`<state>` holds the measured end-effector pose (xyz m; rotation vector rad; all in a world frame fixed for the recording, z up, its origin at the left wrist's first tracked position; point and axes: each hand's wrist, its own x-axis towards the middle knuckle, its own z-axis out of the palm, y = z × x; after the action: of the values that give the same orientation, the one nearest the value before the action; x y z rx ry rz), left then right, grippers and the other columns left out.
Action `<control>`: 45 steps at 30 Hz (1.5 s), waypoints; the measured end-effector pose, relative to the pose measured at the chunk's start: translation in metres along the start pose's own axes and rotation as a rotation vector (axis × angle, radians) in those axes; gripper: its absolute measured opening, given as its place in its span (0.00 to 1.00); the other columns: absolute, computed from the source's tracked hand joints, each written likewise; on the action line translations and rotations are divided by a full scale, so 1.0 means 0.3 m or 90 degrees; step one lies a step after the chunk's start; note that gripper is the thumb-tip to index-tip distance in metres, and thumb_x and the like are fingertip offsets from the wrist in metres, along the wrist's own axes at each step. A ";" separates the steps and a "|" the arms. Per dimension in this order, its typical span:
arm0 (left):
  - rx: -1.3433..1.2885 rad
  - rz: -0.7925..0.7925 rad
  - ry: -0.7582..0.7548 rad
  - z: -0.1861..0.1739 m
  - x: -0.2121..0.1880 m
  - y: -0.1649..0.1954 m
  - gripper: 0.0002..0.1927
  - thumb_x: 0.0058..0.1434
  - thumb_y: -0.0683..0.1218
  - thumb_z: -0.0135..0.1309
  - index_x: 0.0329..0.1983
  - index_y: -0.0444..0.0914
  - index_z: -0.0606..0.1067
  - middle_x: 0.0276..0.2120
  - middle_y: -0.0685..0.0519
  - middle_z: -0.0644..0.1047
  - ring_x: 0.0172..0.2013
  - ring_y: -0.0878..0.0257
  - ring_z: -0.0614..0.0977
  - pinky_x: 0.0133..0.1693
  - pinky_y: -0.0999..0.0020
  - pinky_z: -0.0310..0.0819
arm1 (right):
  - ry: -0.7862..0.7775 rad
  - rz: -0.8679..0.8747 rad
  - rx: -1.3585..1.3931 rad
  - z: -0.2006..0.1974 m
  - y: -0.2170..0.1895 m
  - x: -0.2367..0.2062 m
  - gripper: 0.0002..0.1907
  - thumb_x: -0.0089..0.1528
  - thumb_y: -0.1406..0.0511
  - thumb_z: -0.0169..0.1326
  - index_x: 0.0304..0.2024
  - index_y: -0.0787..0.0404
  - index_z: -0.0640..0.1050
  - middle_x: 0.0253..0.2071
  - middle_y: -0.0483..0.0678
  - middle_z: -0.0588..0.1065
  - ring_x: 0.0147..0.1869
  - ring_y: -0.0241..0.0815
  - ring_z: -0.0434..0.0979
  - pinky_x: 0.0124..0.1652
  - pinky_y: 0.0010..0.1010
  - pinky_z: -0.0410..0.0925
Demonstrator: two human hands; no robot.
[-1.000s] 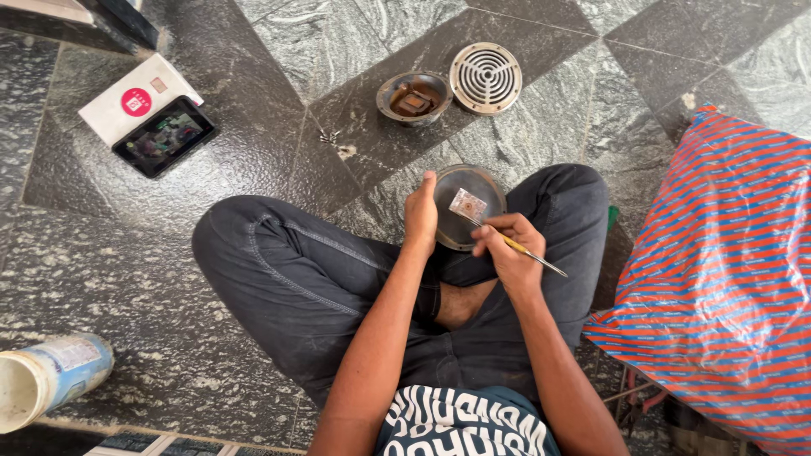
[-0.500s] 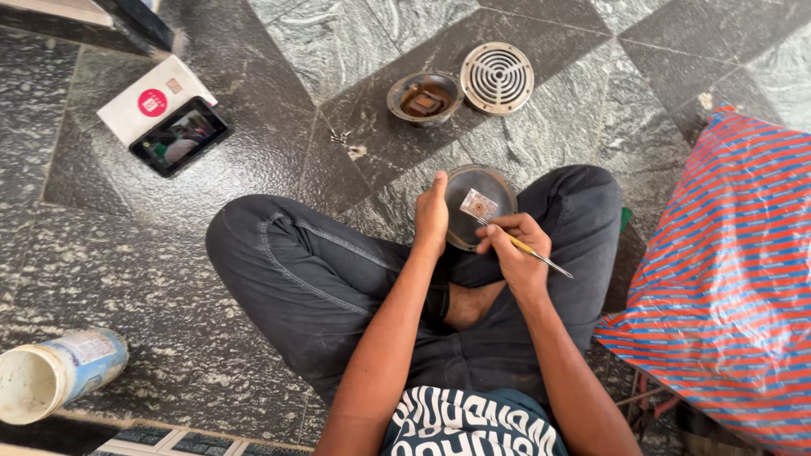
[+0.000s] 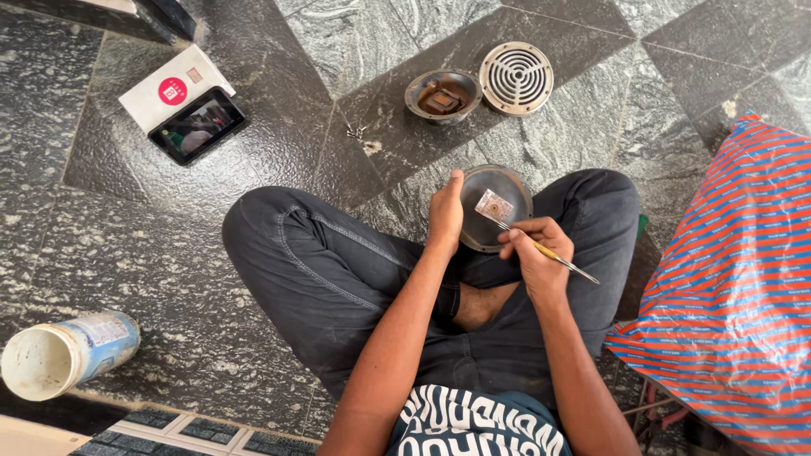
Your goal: The person scrapes a small rectangular area on a circular metal base using a small tool, then places a motor assembly into the base. They attach a circular fan cover and secure it by inserting multiple small metal pins into the cover's holes.
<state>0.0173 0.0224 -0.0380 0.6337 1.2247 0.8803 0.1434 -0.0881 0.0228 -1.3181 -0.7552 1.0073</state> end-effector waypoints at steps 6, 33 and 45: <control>-0.013 0.010 -0.008 0.005 -0.002 -0.001 0.32 0.69 0.65 0.45 0.40 0.32 0.82 0.35 0.49 0.82 0.37 0.61 0.81 0.41 0.64 0.74 | -0.046 0.001 0.006 0.007 -0.013 0.000 0.05 0.66 0.77 0.53 0.45 0.73 0.75 0.38 0.60 0.80 0.34 0.36 0.80 0.38 0.24 0.74; 0.001 -0.007 -0.012 -0.003 0.001 0.000 0.34 0.68 0.67 0.43 0.43 0.32 0.82 0.37 0.48 0.82 0.39 0.60 0.82 0.44 0.64 0.75 | -0.082 -0.026 -0.021 0.006 -0.004 0.004 0.07 0.67 0.75 0.53 0.46 0.74 0.78 0.41 0.59 0.81 0.37 0.38 0.82 0.38 0.25 0.75; -0.002 0.007 -0.022 -0.002 0.002 -0.004 0.34 0.69 0.66 0.44 0.45 0.31 0.82 0.40 0.47 0.82 0.41 0.59 0.81 0.45 0.64 0.74 | -0.086 -0.025 -0.054 0.005 -0.004 0.004 0.08 0.67 0.75 0.53 0.47 0.73 0.78 0.42 0.58 0.82 0.35 0.36 0.81 0.36 0.24 0.74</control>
<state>0.0169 0.0223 -0.0395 0.6512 1.1901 0.8764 0.1426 -0.0862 0.0241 -1.3115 -0.9322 1.0499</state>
